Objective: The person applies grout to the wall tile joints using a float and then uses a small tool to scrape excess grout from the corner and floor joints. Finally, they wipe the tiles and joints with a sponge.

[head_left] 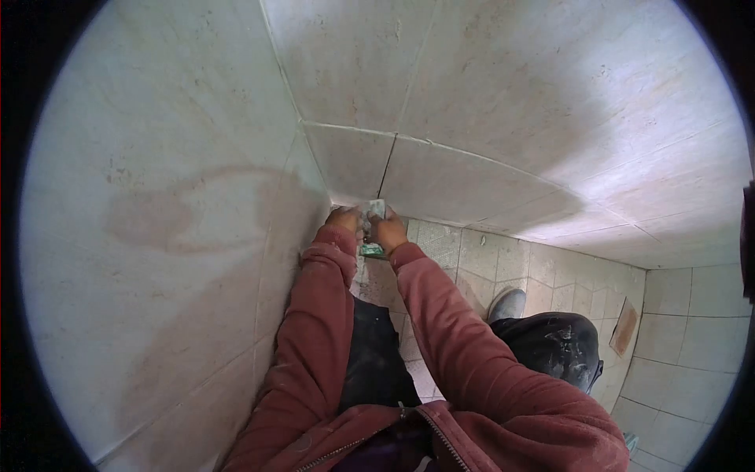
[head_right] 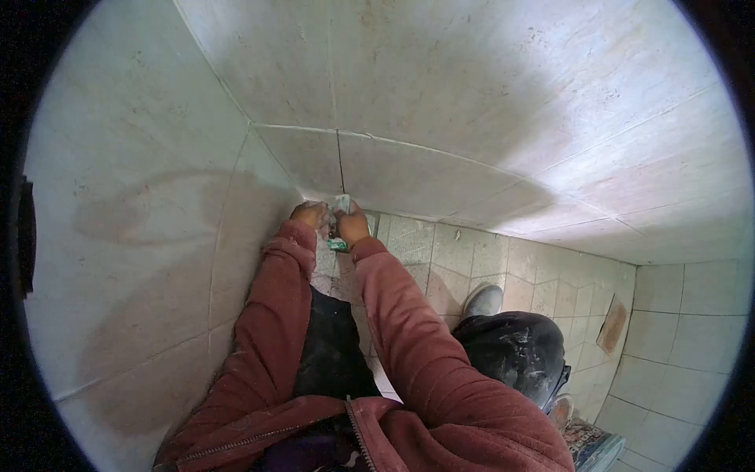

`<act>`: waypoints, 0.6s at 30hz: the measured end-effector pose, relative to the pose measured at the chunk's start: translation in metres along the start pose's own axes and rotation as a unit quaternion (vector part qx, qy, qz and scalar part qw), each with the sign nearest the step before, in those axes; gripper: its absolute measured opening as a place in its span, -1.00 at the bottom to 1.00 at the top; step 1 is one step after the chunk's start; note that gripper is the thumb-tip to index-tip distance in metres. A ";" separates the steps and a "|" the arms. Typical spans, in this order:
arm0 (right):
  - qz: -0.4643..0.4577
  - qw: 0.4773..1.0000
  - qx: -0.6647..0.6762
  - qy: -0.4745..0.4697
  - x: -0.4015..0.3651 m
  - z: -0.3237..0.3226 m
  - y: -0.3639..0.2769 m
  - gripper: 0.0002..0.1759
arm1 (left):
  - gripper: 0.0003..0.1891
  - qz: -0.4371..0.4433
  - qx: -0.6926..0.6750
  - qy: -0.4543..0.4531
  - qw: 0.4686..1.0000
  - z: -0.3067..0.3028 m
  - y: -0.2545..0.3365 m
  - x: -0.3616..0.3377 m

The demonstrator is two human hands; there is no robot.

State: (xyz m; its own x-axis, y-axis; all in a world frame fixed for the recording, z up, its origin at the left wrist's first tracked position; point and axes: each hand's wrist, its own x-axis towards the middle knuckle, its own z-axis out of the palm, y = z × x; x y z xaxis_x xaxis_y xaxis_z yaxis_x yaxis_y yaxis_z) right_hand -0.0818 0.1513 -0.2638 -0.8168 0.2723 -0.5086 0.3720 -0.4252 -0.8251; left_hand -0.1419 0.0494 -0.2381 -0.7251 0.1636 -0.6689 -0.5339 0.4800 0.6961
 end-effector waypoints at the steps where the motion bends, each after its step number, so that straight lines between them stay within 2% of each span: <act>1: -0.001 1.000 0.003 -0.003 0.009 0.001 0.002 -0.76 | -0.72 -0.005 -0.057 -0.021 0.998 0.000 -0.001 0.002; 2: -0.020 1.000 -0.004 -0.005 0.020 0.002 0.007 -0.76 | -0.72 -0.011 -0.116 -0.040 0.992 -0.001 -0.003 0.005; 3: -0.038 0.999 -0.011 -0.009 0.024 0.005 0.011 -0.76 | -0.72 -0.013 -0.115 -0.034 0.993 -0.003 -0.002 0.004; 6: 0.009 1.000 0.018 -0.019 -0.006 0.016 -0.026 -0.77 | -0.74 0.029 -0.120 -0.019 0.992 -0.005 -0.001 0.004; 9: 0.014 0.999 0.038 -0.025 0.008 0.013 -0.015 -0.80 | -0.71 0.051 -0.129 -0.024 0.990 -0.004 0.004 0.000; 11: 0.002 1.000 0.024 -0.010 0.006 0.016 -0.017 -0.80 | -0.71 0.114 -0.213 -0.047 0.969 -0.004 -0.004 0.011; 12: -0.009 1.000 0.011 0.003 0.004 0.020 -0.019 -0.80 | -0.71 0.113 -0.212 -0.046 0.970 -0.003 -0.009 0.021; 14: -0.017 0.999 0.039 0.018 0.016 0.022 -0.008 -0.79 | -0.74 0.155 -0.192 -0.007 0.969 0.001 -0.021 0.042; 16: -0.026 0.997 0.067 0.031 0.018 0.025 -0.005 -0.79 | -0.74 0.168 -0.215 0.018 0.962 0.001 -0.005 0.016; 18: -0.278 0.958 -0.063 0.029 0.010 0.029 -0.011 -0.78 | -0.74 0.179 -0.237 0.040 0.954 -0.005 0.009 -0.003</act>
State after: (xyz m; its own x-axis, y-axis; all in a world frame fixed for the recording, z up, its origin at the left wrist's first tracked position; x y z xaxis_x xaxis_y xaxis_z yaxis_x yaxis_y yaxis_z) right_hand -0.1064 0.1336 -0.2528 -0.8800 0.4750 0.0075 -0.0591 -0.0939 -0.9938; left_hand -0.1466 0.0492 -0.2279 -0.9181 0.1691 -0.3584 -0.3698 -0.0408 0.9282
